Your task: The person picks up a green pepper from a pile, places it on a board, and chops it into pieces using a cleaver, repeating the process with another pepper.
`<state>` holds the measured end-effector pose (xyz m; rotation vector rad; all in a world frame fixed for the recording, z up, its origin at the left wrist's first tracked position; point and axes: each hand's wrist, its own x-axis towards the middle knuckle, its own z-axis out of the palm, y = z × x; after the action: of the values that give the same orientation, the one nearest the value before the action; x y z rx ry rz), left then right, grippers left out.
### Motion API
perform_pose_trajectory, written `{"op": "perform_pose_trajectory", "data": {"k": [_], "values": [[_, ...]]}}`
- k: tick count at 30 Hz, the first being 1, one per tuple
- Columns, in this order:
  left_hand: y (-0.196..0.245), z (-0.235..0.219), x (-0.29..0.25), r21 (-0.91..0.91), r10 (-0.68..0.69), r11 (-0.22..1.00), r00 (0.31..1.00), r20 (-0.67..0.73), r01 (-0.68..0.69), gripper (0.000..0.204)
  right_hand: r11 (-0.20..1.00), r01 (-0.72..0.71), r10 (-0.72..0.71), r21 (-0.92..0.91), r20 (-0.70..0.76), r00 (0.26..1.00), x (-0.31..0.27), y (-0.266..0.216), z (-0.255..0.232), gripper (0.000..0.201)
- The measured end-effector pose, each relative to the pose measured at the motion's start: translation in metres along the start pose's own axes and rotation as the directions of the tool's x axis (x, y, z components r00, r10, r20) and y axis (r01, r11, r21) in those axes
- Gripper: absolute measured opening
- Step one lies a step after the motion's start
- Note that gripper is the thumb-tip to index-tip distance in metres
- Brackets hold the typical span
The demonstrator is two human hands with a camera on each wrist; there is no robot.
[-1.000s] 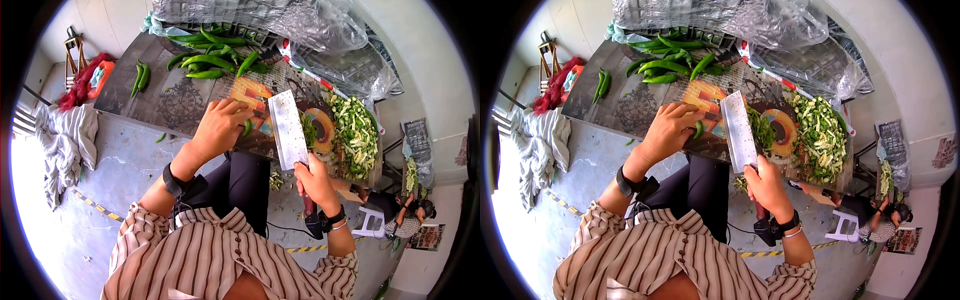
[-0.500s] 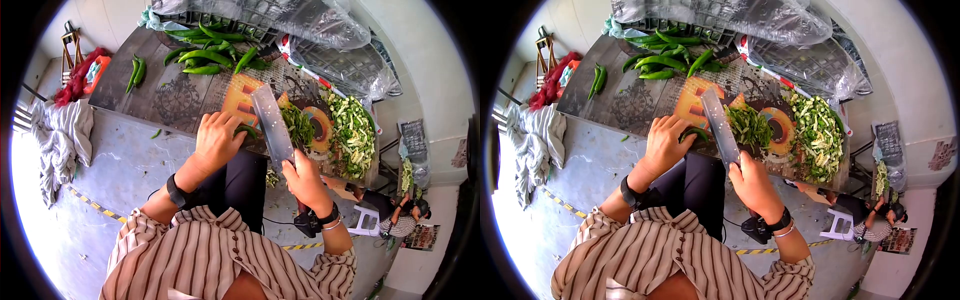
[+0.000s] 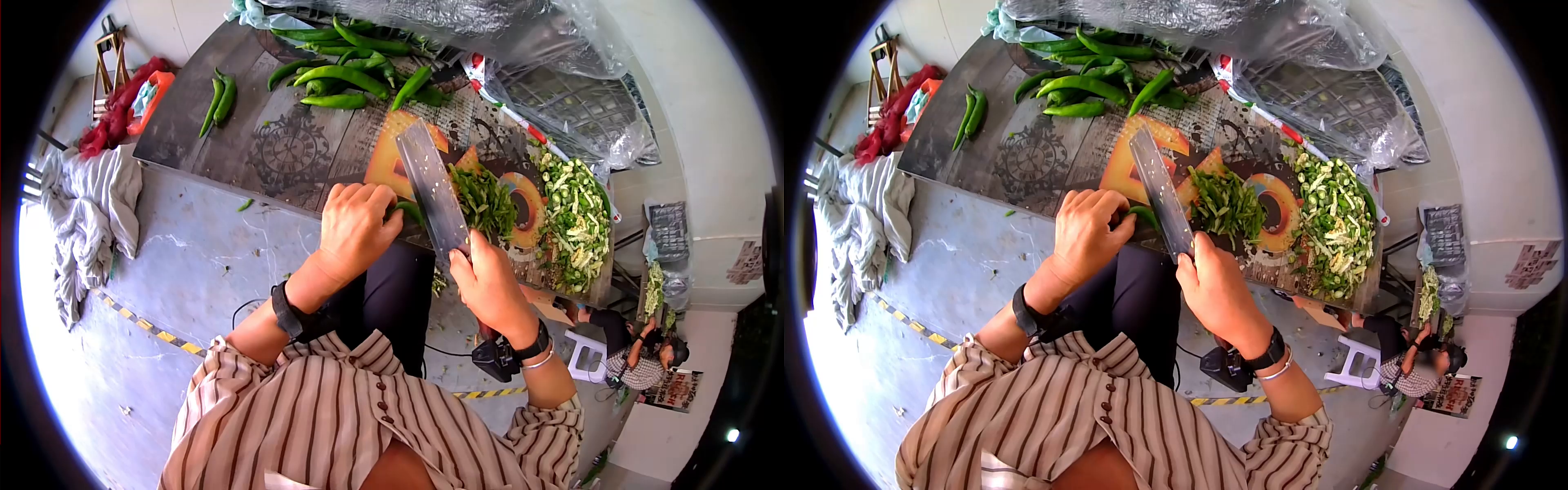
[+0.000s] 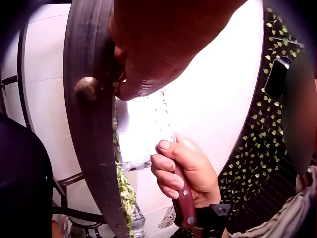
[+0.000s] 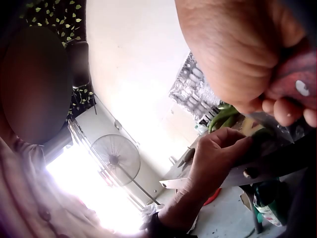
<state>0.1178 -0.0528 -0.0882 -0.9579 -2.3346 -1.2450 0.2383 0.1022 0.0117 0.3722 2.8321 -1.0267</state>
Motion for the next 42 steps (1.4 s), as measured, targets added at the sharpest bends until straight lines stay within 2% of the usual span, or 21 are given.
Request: {"op": "perform_pose_trajectory", "data": {"k": [10,13,15,16,18,21,22,26,31,33,38,42], "values": [[0.000,0.001,-0.001,0.003,0.006,1.000,1.000,0.019,-0.006,0.014,0.987,-0.160,0.159,0.001,0.113,0.981,0.011,-0.008,-0.008,0.019],[-0.001,0.001,-0.001,0.009,0.029,1.000,1.000,0.012,-0.029,0.015,0.991,-0.131,0.136,-0.039,0.136,0.981,0.015,-0.012,-0.011,0.019],[-0.001,0.001,-0.002,0.015,0.031,0.999,0.999,0.010,-0.031,0.015,0.991,0.001,0.020,-0.137,0.152,0.988,0.020,-0.012,-0.011,0.020],[-0.001,0.000,-0.002,0.006,0.034,0.999,0.999,0.009,-0.034,0.015,0.991,-0.002,0.023,-0.133,0.157,0.987,0.026,-0.011,-0.007,0.020],[0.000,0.000,-0.001,-0.005,0.048,0.999,0.999,0.009,-0.048,0.015,0.971,0.137,-0.128,-0.198,0.059,0.990,0.040,-0.011,0.004,0.019],[-0.002,0.001,-0.003,0.011,0.041,0.999,0.999,-0.001,-0.041,0.015,0.985,0.125,-0.123,-0.121,0.019,0.992,0.055,-0.010,0.003,0.019],[-0.002,0.002,-0.004,0.003,0.036,0.999,0.999,0.001,-0.036,0.016,1.000,0.002,-0.001,-0.017,0.031,1.000,0.054,-0.011,0.000,0.017],[-0.002,0.002,-0.004,-0.012,0.035,0.999,0.999,-0.007,-0.035,0.016,0.998,0.063,-0.063,-0.002,-0.043,0.997,0.044,0.000,-0.008,0.013],[-0.003,0.002,-0.004,-0.016,0.052,0.999,0.998,-0.018,-0.052,0.016,0.981,0.159,-0.161,-0.110,-0.007,0.987,0.022,-0.016,-0.015,0.012],[-0.003,0.002,-0.004,-0.022,0.042,0.999,0.999,-0.010,-0.043,0.016,0.975,0.132,-0.123,-0.179,0.064,0.990,0.020,-0.019,-0.013,0.013],[-0.002,0.002,-0.004,-0.025,0.034,0.999,0.999,-0.016,-0.035,0.016,0.975,0.134,-0.123,-0.179,0.068,0.990,0.021,-0.018,-0.009,0.013],[-0.002,0.001,-0.004,-0.018,0.026,0.999,1.000,0.008,-0.026,0.016,0.975,0.088,-0.066,-0.203,0.114,0.991,0.024,-0.023,-0.011,0.014]]}}
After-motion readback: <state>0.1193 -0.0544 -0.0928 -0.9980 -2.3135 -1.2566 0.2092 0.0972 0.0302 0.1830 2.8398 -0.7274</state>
